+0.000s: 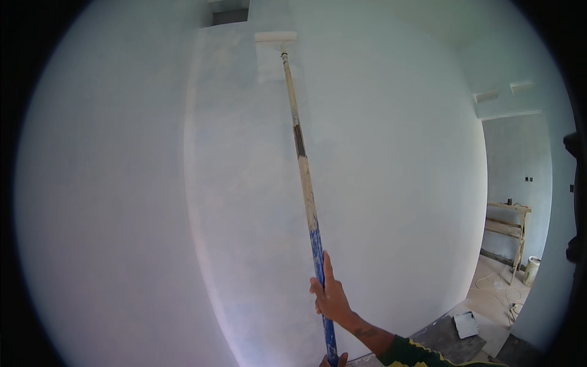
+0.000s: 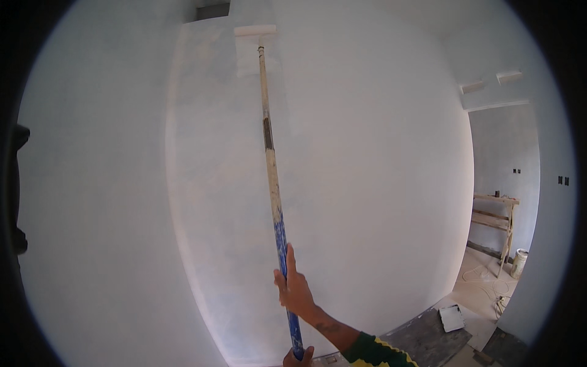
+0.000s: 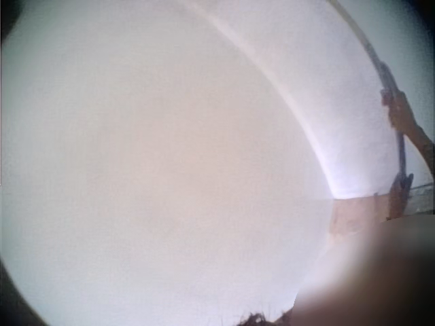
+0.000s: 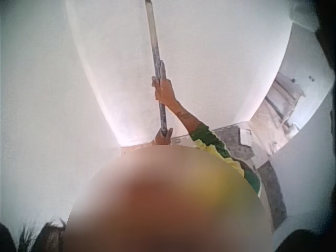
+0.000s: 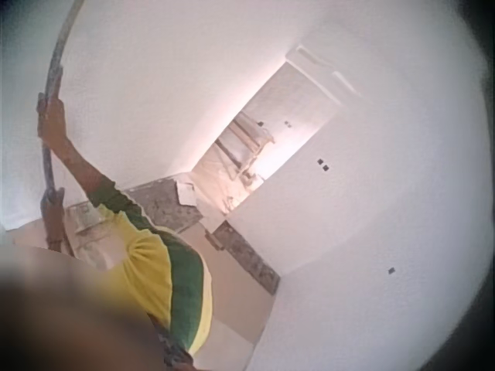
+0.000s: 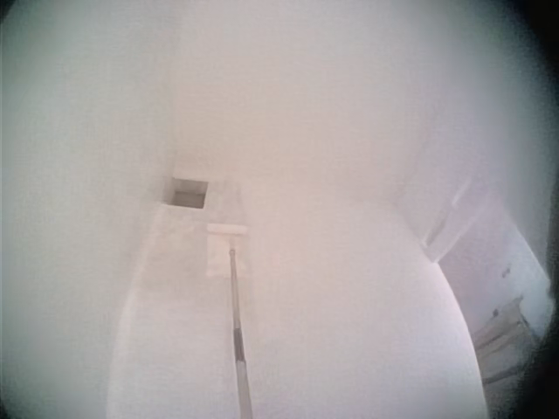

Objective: The person paints a wall white using a roller on an extension pole. They repeatedly dip the roller into a paint tray and apply paint to the wall surface. The person also handles a white bucket labeled 'WATER PROOF', opening and closing its lid, and moves it within the room.

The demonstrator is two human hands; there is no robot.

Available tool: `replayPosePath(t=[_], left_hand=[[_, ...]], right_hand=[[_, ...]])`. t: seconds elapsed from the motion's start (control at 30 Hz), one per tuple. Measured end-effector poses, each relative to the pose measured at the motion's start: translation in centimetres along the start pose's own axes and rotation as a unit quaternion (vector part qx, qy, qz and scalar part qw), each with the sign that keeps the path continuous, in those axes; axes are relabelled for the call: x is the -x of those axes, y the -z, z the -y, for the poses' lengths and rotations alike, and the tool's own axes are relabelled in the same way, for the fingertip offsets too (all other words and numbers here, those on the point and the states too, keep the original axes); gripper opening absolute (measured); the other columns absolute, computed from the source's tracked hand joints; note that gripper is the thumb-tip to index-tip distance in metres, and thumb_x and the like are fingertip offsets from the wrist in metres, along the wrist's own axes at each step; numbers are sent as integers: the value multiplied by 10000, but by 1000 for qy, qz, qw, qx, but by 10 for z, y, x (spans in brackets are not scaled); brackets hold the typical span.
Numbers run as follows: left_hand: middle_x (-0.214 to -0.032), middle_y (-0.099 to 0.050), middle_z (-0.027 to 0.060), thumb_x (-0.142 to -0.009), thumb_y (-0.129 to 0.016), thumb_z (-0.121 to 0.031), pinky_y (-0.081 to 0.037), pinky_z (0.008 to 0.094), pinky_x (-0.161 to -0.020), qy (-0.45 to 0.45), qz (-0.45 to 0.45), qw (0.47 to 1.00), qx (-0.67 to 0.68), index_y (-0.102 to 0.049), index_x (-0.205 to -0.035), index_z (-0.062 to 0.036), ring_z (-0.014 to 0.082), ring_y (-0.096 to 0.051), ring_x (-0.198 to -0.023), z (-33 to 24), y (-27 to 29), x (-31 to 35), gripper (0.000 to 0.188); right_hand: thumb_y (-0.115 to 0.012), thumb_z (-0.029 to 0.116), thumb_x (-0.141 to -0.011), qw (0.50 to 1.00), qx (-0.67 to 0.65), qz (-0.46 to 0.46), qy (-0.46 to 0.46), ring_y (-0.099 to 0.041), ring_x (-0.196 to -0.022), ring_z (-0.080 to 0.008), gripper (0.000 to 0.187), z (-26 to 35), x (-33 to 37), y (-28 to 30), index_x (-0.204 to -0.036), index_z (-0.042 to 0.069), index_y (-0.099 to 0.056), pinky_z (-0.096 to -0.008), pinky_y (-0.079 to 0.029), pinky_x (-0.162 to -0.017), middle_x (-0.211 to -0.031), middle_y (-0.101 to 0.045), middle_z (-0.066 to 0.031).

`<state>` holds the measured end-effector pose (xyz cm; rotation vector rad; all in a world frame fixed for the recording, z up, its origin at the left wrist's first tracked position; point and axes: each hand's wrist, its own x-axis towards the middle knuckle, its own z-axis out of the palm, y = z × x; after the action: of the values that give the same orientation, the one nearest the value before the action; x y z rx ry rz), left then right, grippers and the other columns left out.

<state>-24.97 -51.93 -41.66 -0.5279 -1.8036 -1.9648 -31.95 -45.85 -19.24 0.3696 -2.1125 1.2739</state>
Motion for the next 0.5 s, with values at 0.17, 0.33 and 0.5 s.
replayPosePath(t=[0.17, 0.33, 0.5], left_hand=[[-635, -545, 45, -976, -567, -333, -454, 311, -522, 129, 160, 971, 124, -547, -940, -31, 151, -537, -555, 77, 2, 63, 304], [-667, -549, 33, -996, -531, -341, -500, 271, -536, 177, 208, 911, 309, -522, -1043, -53, 120, -543, -557, 153, -17, 101, 292], [-676, -528, 8, -989, -534, -376, -502, 250, -522, 134, 254, 888, 360, -506, -1053, -60, 105, -534, -544, 174, -18, 95, 323]], right_hand=[[-463, 256, -1003, 998, 32, -19, 43, -522, -411, -148, 755, -11, -19, 8, -1530, 168, 70, -297, -479, -363, -720, -565, -98], [-464, 194, -980, 996, 55, -42, 49, -517, -402, -162, 739, -26, -70, 19, -1529, 149, 28, -318, -477, -350, -715, -554, -99], [-438, 178, -966, 993, 66, -68, 63, -516, -431, -152, 685, -35, -95, 19, -1531, 136, -53, -319, -476, -367, -727, -551, -96]])
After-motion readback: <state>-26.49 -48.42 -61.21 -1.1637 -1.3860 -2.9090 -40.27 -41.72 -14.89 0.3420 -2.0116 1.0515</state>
